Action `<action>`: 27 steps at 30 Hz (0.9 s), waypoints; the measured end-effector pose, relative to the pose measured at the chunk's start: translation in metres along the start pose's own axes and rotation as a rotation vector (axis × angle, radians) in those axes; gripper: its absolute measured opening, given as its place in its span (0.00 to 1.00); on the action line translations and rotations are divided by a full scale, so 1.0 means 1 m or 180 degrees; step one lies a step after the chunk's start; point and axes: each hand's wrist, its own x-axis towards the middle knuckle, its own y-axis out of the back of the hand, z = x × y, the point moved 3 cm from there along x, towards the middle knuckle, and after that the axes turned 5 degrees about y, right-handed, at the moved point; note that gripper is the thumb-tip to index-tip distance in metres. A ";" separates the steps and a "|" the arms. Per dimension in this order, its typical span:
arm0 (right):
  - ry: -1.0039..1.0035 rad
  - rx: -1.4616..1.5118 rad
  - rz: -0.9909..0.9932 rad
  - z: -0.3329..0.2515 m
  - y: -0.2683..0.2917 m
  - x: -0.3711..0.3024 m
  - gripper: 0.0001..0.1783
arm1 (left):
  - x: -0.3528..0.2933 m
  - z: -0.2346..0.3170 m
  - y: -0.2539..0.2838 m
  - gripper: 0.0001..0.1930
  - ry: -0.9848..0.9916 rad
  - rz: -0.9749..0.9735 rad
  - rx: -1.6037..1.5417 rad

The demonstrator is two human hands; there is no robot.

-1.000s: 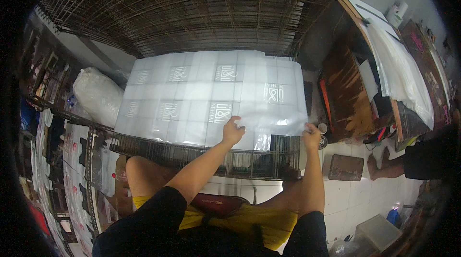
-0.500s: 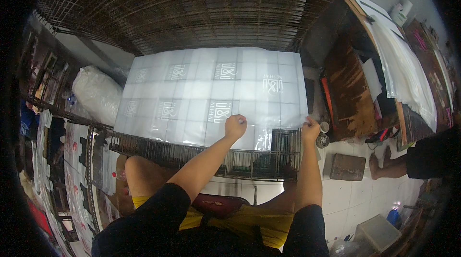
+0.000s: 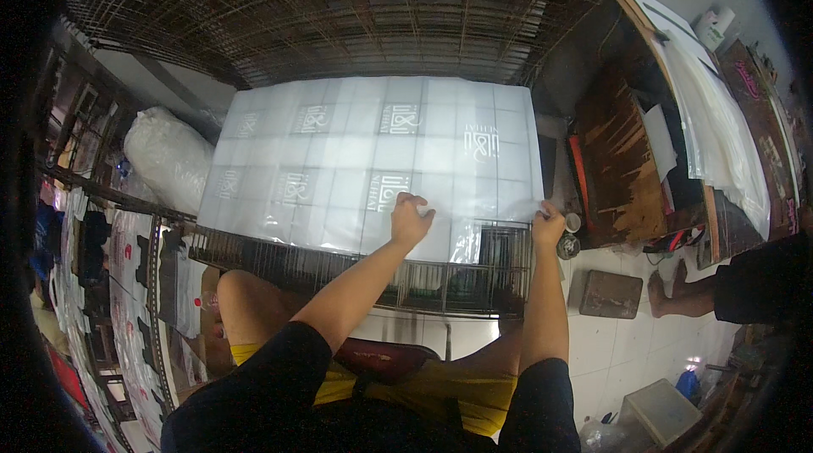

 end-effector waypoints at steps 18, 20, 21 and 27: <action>-0.0059 -0.0340 -0.0144 -0.020 -0.004 -0.008 0.17 | -0.053 -0.056 0.112 0.12 0.0025 0.0422 -0.0077; 0.0142 -0.0632 -0.0119 -0.026 -0.004 -0.009 0.17 | -0.057 -0.061 0.121 0.12 0.0143 0.0452 -0.0109; 0.0060 -0.0527 -0.0071 -0.018 -0.002 -0.006 0.17 | -0.056 -0.058 0.124 0.12 0.0167 0.0448 -0.0141; 0.0056 -0.0823 0.0181 -0.041 0.005 -0.014 0.16 | -0.040 -0.046 0.155 0.12 -0.0227 0.0777 -0.0350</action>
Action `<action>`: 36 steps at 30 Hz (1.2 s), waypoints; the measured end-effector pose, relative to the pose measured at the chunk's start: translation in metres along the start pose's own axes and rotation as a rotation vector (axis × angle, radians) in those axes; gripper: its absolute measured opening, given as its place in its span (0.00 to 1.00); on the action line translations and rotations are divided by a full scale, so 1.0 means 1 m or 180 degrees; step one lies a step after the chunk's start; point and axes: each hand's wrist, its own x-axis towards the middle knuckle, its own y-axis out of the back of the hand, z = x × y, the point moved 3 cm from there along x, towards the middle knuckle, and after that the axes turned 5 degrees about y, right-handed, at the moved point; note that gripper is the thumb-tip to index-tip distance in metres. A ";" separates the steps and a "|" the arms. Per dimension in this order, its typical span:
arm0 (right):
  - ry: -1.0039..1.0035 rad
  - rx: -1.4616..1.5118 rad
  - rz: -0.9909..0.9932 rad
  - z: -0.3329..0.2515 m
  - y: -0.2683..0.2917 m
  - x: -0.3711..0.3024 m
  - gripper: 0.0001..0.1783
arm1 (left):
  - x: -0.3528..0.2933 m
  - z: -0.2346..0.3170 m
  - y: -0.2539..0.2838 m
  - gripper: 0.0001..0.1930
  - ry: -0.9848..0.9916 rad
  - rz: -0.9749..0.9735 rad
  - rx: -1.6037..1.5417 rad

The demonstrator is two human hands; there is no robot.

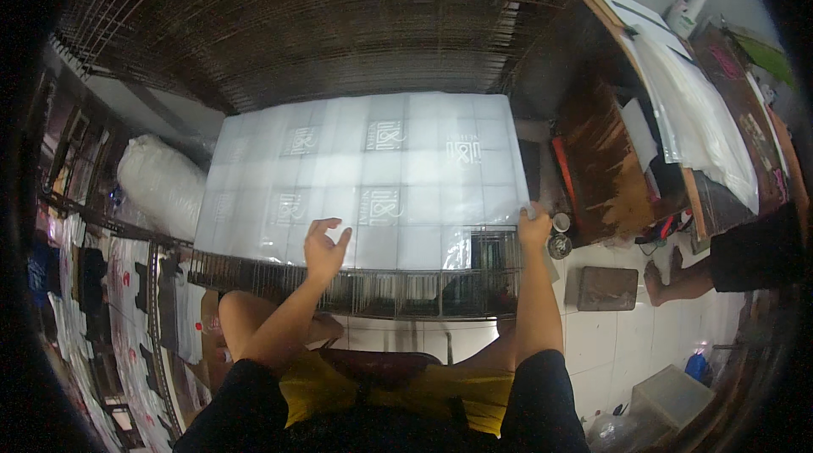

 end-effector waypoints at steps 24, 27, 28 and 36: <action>0.1282 -0.0874 0.3214 -0.172 0.413 0.099 0.27 | 0.242 0.322 0.187 0.19 -0.0378 -0.0690 -0.4263; 0.0902 -0.0774 0.2821 -0.148 0.412 0.122 0.33 | 0.258 0.301 0.195 0.17 -0.0393 -0.0486 -0.4008; 0.0776 -0.0602 0.2557 -0.138 0.411 0.130 0.35 | 0.254 0.298 0.194 0.17 -0.0448 -0.0479 -0.3989; -0.0366 -0.0829 0.1713 -0.098 0.422 0.167 0.24 | 0.147 0.221 0.188 0.15 -0.0411 -0.0598 -0.4152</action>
